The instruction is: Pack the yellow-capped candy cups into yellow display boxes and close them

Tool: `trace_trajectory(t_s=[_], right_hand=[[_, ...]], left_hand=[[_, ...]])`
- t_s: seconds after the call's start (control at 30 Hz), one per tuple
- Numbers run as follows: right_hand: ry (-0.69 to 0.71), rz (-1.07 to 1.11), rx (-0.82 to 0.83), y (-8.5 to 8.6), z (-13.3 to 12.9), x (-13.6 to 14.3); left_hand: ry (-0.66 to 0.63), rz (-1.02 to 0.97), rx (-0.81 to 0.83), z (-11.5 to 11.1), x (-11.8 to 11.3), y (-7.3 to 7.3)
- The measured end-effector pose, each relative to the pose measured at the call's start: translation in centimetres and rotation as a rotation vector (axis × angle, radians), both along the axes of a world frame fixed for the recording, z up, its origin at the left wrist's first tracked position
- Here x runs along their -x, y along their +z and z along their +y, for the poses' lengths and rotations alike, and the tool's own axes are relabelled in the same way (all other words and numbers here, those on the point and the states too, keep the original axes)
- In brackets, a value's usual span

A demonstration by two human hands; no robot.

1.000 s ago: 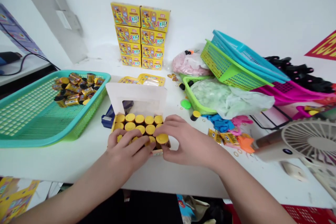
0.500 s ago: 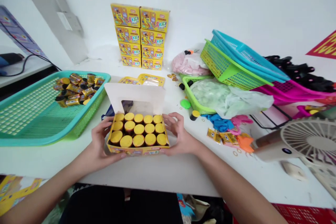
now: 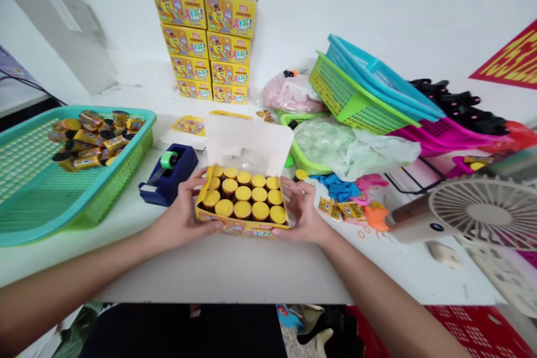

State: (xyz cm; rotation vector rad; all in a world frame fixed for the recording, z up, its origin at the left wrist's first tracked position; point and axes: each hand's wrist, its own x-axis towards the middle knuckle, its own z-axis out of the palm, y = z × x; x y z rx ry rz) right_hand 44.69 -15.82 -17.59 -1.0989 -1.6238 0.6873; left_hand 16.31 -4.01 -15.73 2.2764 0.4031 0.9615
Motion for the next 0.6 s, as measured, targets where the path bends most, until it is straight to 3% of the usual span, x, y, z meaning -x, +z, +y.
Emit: trace_trajectory(t_s=[0.1,0.27,0.5,0.6], right_hand=[[0.001,-0.035,-0.005,-0.6,0.1,0.1],[0.016,-0.088,-0.014,-1.0,0.8,-0.1],[-0.15,-0.326,-0.023,-0.5,0.9,-0.8],[-0.187,-0.381,-0.028,-1.1,0.9,-1.1]], left_hand=[[-0.058,-0.002,-0.09,1.5,-0.1,-0.6],[-0.094,-0.005,-0.025,2.5,0.2,-1.3],[-0.165,-0.072,0.054,3.0,0.0,-0.7],[-0.104,-0.069,0.022,3.1,0.2,-0.7]])
